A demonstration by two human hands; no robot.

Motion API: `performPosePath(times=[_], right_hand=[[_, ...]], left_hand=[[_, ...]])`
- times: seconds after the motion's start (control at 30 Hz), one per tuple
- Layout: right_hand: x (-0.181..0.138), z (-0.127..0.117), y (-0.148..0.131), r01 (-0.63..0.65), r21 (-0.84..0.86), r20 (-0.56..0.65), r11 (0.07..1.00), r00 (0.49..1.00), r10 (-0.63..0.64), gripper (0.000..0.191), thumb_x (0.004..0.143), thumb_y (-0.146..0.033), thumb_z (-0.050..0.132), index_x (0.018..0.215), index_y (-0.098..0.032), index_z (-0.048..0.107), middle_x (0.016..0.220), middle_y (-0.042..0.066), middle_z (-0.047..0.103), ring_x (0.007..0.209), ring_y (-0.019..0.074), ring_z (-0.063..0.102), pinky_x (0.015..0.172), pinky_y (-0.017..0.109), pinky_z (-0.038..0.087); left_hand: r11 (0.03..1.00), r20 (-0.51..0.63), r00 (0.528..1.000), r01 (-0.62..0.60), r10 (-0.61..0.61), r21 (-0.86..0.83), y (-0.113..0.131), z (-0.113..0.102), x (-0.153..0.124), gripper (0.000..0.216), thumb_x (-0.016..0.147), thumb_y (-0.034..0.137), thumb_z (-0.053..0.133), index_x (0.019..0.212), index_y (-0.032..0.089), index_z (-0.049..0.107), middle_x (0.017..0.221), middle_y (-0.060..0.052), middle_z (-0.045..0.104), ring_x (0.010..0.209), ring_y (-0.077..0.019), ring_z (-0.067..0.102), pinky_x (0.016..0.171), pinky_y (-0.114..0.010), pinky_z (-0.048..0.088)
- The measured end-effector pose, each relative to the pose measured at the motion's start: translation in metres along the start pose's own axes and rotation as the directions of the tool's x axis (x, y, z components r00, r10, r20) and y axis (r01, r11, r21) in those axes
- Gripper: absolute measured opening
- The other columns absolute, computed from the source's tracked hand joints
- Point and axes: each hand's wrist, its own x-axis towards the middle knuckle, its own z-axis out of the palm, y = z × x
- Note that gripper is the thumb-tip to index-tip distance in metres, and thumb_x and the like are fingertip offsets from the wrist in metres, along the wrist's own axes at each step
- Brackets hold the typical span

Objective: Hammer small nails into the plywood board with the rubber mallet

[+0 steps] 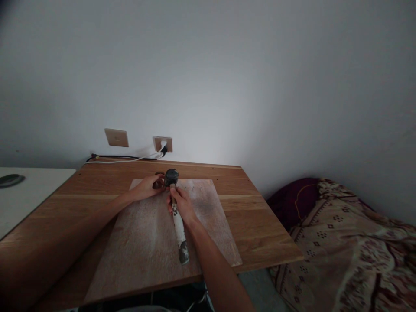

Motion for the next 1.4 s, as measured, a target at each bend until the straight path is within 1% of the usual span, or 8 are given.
performPosePath(times=[0.33, 0.73, 0.87, 0.97, 1.03, 1.17, 1.3, 1.4], right_hand=[[0.002, 0.002, 0.005, -0.049, -0.054, 0.013, 0.997, 0.999, 0.05, 0.044, 0.076, -0.058, 0.074, 0.096, -0.019, 0.065, 0.059, -0.006, 0.062, 0.034, 0.008, 0.045, 0.031, 0.022, 0.032], [0.001, 0.0, -0.002, -0.064, -0.078, 0.006, 0.995, 0.998, 0.065, 0.052, 0.065, -0.062, 0.078, 0.09, -0.019, 0.063, 0.057, -0.006, 0.062, 0.033, 0.0088, 0.045, 0.029, 0.022, 0.033], [-0.001, -0.006, -0.012, 0.048, 0.03, -0.099, 0.998, 0.994, -0.045, 0.047, 0.07, -0.057, 0.076, 0.095, -0.017, 0.066, 0.059, -0.006, 0.06, 0.033, 0.0081, 0.044, 0.03, 0.022, 0.03], [-0.002, -0.017, -0.022, 0.167, 0.201, -0.234, 0.965, 0.965, -0.118, 0.043, 0.073, -0.051, 0.074, 0.099, -0.018, 0.068, 0.057, -0.008, 0.054, 0.035, 0.0066, 0.04, 0.033, 0.021, 0.031], [-0.003, -0.026, -0.027, 0.222, 0.302, -0.299, 0.927, 0.945, -0.129, 0.037, 0.074, -0.047, 0.073, 0.096, -0.019, 0.068, 0.056, -0.009, 0.05, 0.037, 0.0059, 0.039, 0.035, 0.02, 0.032], [-0.003, -0.04, -0.03, 0.249, 0.416, -0.296, 0.875, 0.946, -0.129, 0.029, 0.078, -0.042, 0.074, 0.093, -0.019, 0.066, 0.056, -0.01, 0.048, 0.04, 0.0052, 0.04, 0.036, 0.018, 0.032], [-0.002, -0.042, -0.027, 0.246, 0.417, -0.253, 0.875, 0.956, -0.148, 0.027, 0.083, -0.044, 0.072, 0.095, -0.021, 0.064, 0.057, -0.01, 0.048, 0.039, 0.0055, 0.04, 0.036, 0.017, 0.032], [-0.001, -0.039, -0.024, 0.232, 0.416, -0.251, 0.879, 0.959, -0.134, 0.026, 0.085, -0.044, 0.07, 0.095, -0.021, 0.063, 0.057, -0.01, 0.048, 0.039, 0.0059, 0.04, 0.036, 0.018, 0.032]], left_hand=[[0.997, -0.028, 0.999, 0.026, -0.024, 0.069, -0.006, -0.001, 0.002, 0.035, 0.077, 0.022, 0.066, 0.111, 0.016, 0.065, 0.093, -0.006, 0.075, 0.08, -0.0213, 0.07, 0.073, -0.029, 0.052], [0.999, -0.005, 1.0, 0.024, -0.024, 0.048, -0.003, -0.001, 0.0, 0.034, 0.079, 0.02, 0.064, 0.112, 0.017, 0.063, 0.092, -0.004, 0.073, 0.078, -0.0198, 0.069, 0.071, -0.028, 0.052], [0.99, -0.033, 0.999, -0.012, 0.017, 0.14, 0.005, 0.0, -0.001, 0.029, 0.08, 0.021, 0.065, 0.108, 0.016, 0.065, 0.095, -0.005, 0.068, 0.083, -0.0193, 0.065, 0.077, -0.03, 0.052], [0.945, -0.107, 0.978, -0.14, 0.179, 0.297, 0.024, 0.004, -0.002, 0.017, 0.082, 0.024, 0.067, 0.098, 0.017, 0.067, 0.107, -0.008, 0.063, 0.103, -0.0232, 0.06, 0.093, -0.035, 0.049], [0.885, -0.036, 0.954, -0.261, 0.298, 0.386, 0.042, 0.012, -0.003, 0.014, 0.088, 0.021, 0.062, 0.101, 0.018, 0.067, 0.11, -0.009, 0.063, 0.11, -0.0243, 0.058, 0.099, -0.038, 0.046], [0.729, 0.24, 0.876, -0.482, 0.419, 0.485, 0.071, 0.037, -0.01, 0.034, 0.093, 0.013, 0.057, 0.126, 0.02, 0.062, 0.127, -0.01, 0.066, 0.121, -0.0244, 0.057, 0.105, -0.04, 0.041], [0.676, 0.315, 0.858, -0.513, 0.405, 0.529, 0.069, 0.06, -0.015, 0.029, 0.098, 0.018, 0.052, 0.124, 0.02, 0.065, 0.127, -0.009, 0.069, 0.12, -0.0245, 0.06, 0.105, -0.041, 0.041], [0.692, 0.328, 0.845, -0.534, 0.422, 0.485, 0.061, 0.063, -0.014, 0.022, 0.099, 0.017, 0.051, 0.112, 0.018, 0.069, 0.119, -0.007, 0.073, 0.116, -0.0224, 0.063, 0.105, -0.037, 0.043]])
